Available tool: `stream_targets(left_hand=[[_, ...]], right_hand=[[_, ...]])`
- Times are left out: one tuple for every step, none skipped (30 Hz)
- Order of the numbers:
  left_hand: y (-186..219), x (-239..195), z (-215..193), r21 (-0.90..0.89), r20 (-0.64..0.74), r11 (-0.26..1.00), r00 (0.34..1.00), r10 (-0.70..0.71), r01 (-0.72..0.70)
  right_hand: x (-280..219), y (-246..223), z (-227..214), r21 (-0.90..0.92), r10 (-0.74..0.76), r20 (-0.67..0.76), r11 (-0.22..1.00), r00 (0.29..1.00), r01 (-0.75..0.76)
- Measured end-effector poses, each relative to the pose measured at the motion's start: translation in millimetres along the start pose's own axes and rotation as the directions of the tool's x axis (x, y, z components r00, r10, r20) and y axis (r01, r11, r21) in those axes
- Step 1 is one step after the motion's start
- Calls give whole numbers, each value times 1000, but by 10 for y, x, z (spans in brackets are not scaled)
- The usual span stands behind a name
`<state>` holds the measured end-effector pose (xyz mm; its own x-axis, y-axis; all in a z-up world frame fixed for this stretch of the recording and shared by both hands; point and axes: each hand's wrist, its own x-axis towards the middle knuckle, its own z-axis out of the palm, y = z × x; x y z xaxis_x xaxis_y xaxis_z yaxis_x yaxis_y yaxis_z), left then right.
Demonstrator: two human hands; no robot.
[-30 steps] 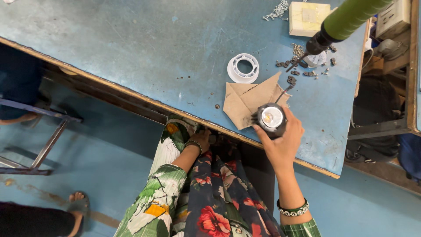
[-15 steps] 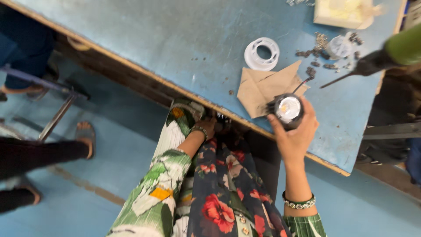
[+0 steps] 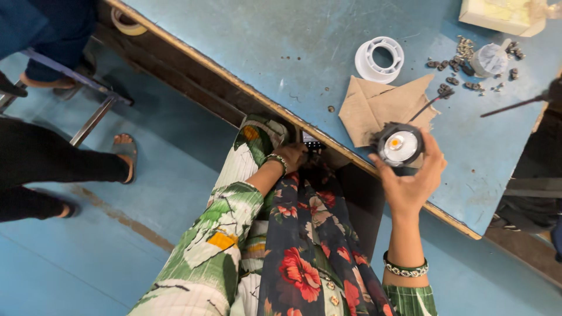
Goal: The person unwraps a white plastic ring and places it on the table. They then pick up a black LED light housing, insert it into the ring, and use a green electric screwdriver to fasten screws into the assembly. The person repeats this process with another LED housing, securing it with screws.
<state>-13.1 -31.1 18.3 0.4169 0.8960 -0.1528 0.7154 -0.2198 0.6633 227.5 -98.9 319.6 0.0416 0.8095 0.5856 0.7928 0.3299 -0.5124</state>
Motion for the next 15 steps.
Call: stream_targets(left_hand=[[53,-35,-41,-76,-49,996,998,46,-50],[133,-80,-94,-147,-36,986,997,70,-74],[252,-154,-159,-216,-23,971,995,95,-97],[399,-244,-239,-285,-10,951,992,123,-121],[564,-372,-338,-302,-57,933,980,189,-197],[740,-519,-462,-314,-104,910,962,252,-272],[934,-684,-594,-318,-119,910,963,241,-267],[1131,-876,-733,-322,-133,910,964,230,-261],[1324,-1063,-887,-300,-234,884,926,297,-360],[1504,-1191,-1058,-272,-328,849,874,360,-452],[1661,-1223,-1242,-259,-399,819,829,392,-512],[1815,-1259,-1409,-244,-468,786,779,417,-568],[1955,-1283,-1566,-224,-534,751,723,438,-621],[2085,-1264,-1706,-197,-568,753,699,435,-628],[2206,-1200,-1823,-169,-601,754,673,431,-634]], right_hand=[[-5,-16,-7,39,-3,-1,999,1000,3],[-2,-32,-9,77,-6,-6,997,1000,7],[2,-48,-9,38,-30,-16,999,999,30],[4,-70,-12,-4,-52,-26,999,998,52],[14,-89,-13,-47,-75,-35,996,997,73],[29,-110,-13,-62,-57,-40,997,998,54],[42,-130,-18,-76,-39,-45,996,998,35],[53,-146,-22,-91,-19,-50,996,999,14],[70,-153,-20,-85,-32,-52,996,998,28],[77,-157,-25,-81,-42,-51,996,998,37],[84,-154,-26,-77,-51,-50,996,997,47],[86,-147,-27,-67,-46,-47,997,998,43],[87,-139,-25,-56,-42,-44,998,998,39],[95,-129,-22,-41,-41,-40,998,998,39],[94,-125,-26,-49,-48,-48,998,998,46]])
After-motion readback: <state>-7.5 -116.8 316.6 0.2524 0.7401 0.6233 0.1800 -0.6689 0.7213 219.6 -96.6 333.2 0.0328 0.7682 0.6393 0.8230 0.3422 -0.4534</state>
